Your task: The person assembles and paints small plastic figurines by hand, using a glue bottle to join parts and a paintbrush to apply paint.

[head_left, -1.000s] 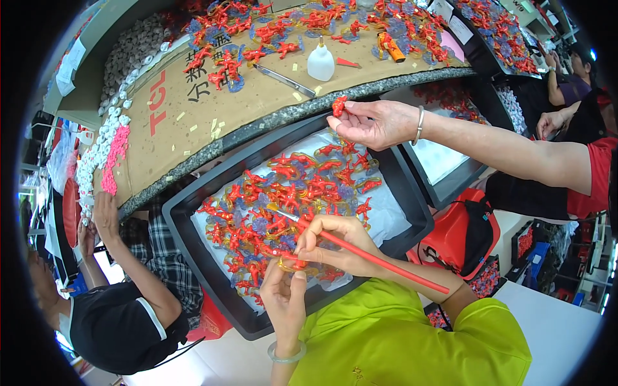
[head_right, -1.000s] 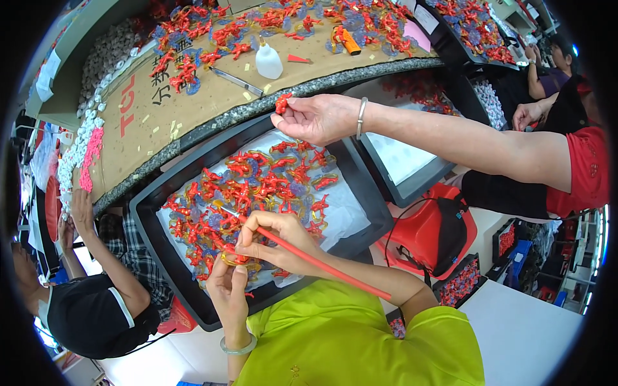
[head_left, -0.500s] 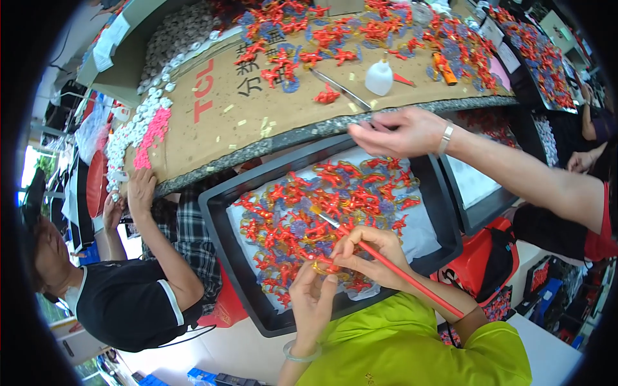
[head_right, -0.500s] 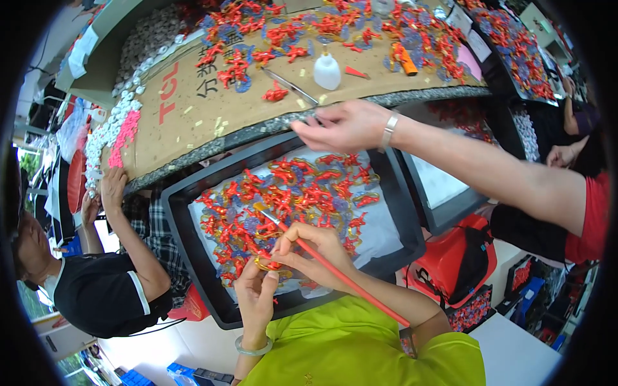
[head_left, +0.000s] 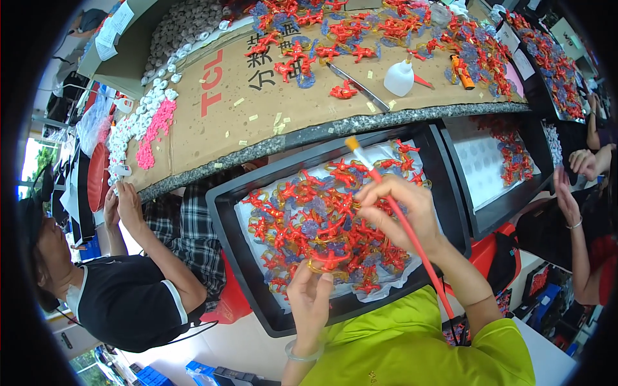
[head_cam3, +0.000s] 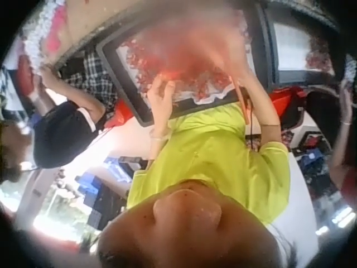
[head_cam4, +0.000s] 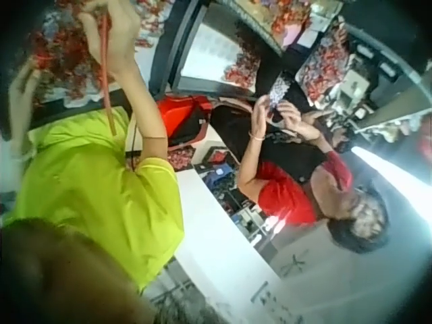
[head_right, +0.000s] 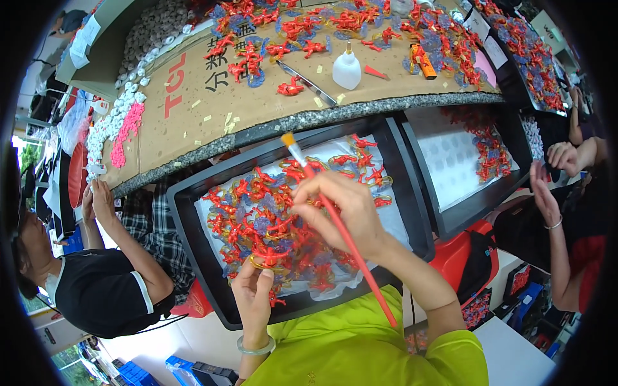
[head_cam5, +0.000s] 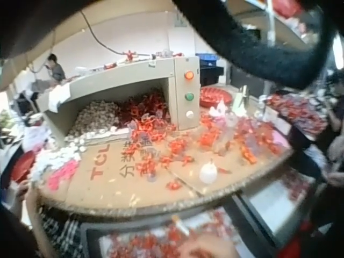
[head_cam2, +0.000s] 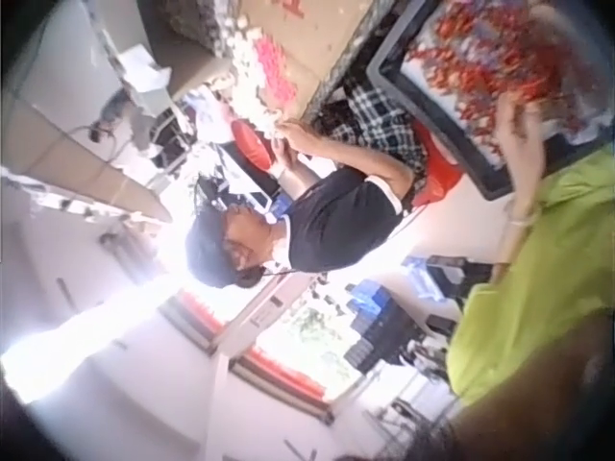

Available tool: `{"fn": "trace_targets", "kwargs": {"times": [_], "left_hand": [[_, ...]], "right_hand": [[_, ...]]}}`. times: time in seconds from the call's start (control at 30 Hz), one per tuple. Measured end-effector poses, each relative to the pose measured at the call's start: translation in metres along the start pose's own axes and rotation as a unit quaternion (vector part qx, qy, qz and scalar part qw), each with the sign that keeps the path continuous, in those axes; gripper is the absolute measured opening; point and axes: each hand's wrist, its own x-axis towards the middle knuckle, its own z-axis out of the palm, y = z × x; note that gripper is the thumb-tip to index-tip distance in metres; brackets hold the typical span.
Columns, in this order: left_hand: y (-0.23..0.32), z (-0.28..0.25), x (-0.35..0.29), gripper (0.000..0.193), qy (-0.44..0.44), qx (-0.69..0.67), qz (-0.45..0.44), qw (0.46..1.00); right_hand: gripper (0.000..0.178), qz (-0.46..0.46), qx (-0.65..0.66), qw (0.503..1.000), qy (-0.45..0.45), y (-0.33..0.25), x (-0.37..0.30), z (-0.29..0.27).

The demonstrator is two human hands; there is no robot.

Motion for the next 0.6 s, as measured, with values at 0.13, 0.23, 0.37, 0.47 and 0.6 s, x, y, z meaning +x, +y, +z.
{"fn": "trace_targets", "kwargs": {"times": [0.13,0.23,0.37,0.47,0.6], "left_hand": [[-0.001,-0.005,0.003,0.02,0.007,-0.015,-0.001,1.0],[-0.001,-0.007,0.004,0.019,0.005,-0.014,0.001,1.0],[-0.003,-0.009,0.004,0.02,-0.002,-0.022,-0.004,1.0],[-0.003,-0.012,0.003,0.021,0.008,-0.031,-0.01,0.999],[-0.001,-0.015,0.002,0.021,0.011,-0.039,-0.003,0.999]], "right_hand": [[0.014,-0.035,-0.074,0.997,0.003,0.006,0.02,-0.01],[0.016,-0.179,-0.249,0.951,0.031,0.027,0.047,-0.015],[0.023,-0.184,-0.362,0.914,0.026,0.051,0.088,-0.023],[0.022,-0.213,-0.397,0.893,0.018,0.066,0.115,-0.017],[0.018,-0.237,-0.437,0.868,0.011,0.07,0.132,-0.014]]}}
